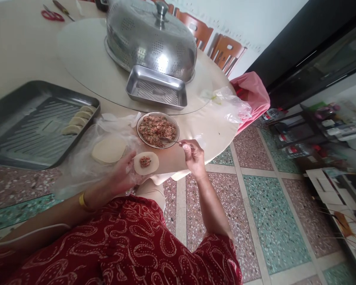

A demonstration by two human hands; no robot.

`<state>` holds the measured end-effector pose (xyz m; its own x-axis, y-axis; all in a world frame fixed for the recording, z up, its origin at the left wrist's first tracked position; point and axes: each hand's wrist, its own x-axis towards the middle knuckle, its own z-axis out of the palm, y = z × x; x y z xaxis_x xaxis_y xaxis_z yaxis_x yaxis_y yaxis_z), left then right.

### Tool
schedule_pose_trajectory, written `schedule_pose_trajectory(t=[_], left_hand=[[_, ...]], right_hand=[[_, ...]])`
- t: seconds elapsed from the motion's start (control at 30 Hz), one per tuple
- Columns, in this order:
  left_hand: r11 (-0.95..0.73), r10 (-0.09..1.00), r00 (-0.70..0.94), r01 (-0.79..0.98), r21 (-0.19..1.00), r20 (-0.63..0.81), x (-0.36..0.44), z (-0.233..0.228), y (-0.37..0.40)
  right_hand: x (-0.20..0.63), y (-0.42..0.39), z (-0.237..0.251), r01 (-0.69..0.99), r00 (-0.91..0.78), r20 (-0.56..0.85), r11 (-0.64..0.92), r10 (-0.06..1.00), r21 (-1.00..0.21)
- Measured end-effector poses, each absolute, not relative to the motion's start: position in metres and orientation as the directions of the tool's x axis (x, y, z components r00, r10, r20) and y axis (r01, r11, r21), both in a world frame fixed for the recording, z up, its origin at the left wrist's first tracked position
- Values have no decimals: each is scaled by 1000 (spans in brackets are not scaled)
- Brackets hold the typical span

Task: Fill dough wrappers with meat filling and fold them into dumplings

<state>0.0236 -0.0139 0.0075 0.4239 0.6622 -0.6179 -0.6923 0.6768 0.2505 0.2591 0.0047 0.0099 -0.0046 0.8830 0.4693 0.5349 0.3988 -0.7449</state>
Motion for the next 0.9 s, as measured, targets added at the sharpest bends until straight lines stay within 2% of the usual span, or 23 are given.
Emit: schedule_pose_trajectory(t=[0.1, 0.3, 0.57, 0.67, 0.9], left_hand=[[684, 652, 424, -687, 246, -629, 23, 9, -14], [689, 658, 435, -677, 259, -615, 21, 7, -14], [686, 652, 426, -683, 250, -627, 21, 5, -13], [691, 652, 435, -678, 250, -621, 20, 3, -12], [687, 629, 443, -701, 191, -639, 22, 5, -6]], right_hand=[[259, 4, 12, 573, 0, 467, 382, 884, -725], [255, 8, 12, 682, -89, 555, 457, 827, -571], [251, 10, 15, 673, -133, 552, 484, 823, -559], [249, 14, 13, 656, -114, 546, 476, 830, -586], [243, 20, 4, 477, -78, 461, 439, 884, -761]])
